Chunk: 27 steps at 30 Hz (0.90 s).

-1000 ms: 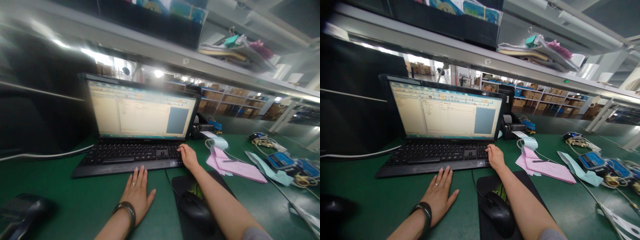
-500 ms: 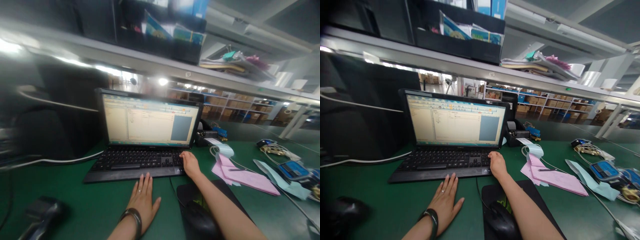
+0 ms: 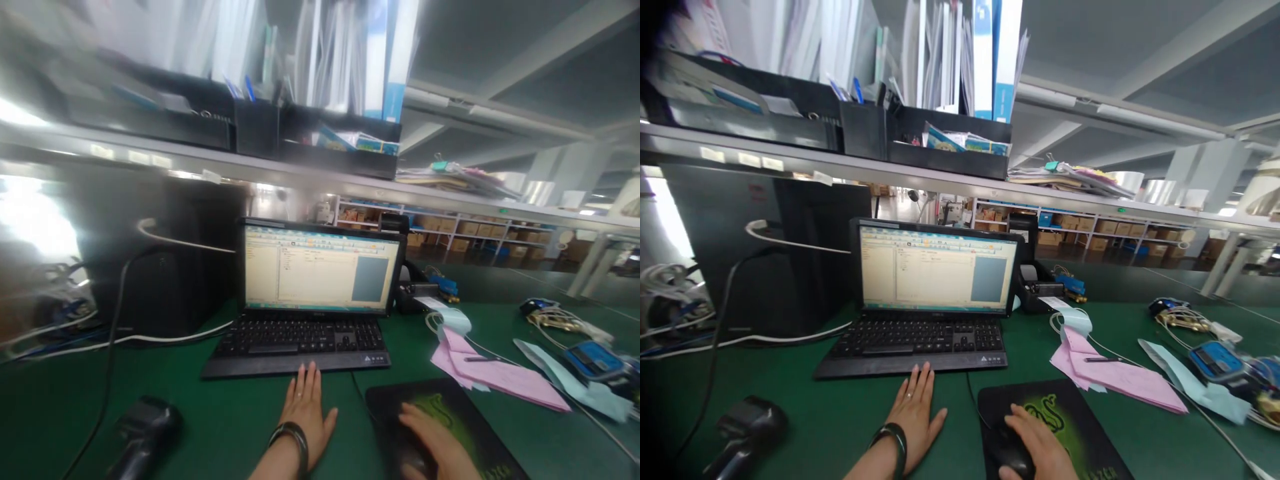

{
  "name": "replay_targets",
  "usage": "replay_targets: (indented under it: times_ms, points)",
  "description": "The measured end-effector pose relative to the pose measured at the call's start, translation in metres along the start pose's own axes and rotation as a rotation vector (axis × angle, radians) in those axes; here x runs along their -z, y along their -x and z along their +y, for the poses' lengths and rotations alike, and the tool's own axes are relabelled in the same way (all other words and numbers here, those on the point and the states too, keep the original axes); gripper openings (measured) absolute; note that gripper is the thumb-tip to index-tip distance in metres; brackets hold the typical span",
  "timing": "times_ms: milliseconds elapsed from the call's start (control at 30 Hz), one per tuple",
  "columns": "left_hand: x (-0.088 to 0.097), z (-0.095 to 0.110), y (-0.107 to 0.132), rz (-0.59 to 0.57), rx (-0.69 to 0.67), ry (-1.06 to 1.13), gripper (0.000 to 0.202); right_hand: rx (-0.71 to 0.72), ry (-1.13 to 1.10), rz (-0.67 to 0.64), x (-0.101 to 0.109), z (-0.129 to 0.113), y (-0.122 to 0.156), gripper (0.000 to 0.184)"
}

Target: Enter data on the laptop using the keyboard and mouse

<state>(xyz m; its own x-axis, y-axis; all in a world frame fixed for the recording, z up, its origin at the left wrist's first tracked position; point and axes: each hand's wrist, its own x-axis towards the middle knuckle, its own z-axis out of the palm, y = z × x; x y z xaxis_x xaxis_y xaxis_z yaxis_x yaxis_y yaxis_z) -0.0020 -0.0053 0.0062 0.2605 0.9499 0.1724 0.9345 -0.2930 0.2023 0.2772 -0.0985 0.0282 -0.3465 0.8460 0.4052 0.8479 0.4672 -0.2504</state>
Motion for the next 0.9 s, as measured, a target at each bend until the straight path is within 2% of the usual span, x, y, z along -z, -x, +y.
replay_targets:
  times_ms: [100,167,433,900]
  points:
    - [0.002,0.001,0.0,-0.015,-0.002,-0.014,0.072,0.011,0.038,0.055,-0.021,-0.001,0.013,0.058]
    - [0.004,0.001,0.0,-0.024,-0.006,-0.023,0.072,-0.026,0.071,0.09,-0.025,-0.005,0.015,0.058]
    - [0.003,0.001,-0.002,-0.032,-0.018,-0.039,0.071,-0.088,0.218,0.107,-0.02,-0.015,0.022,0.043]
    - [-0.003,0.0,-0.003,-0.032,0.007,-0.033,0.074,0.052,0.408,0.152,-0.016,-0.017,0.021,0.041]
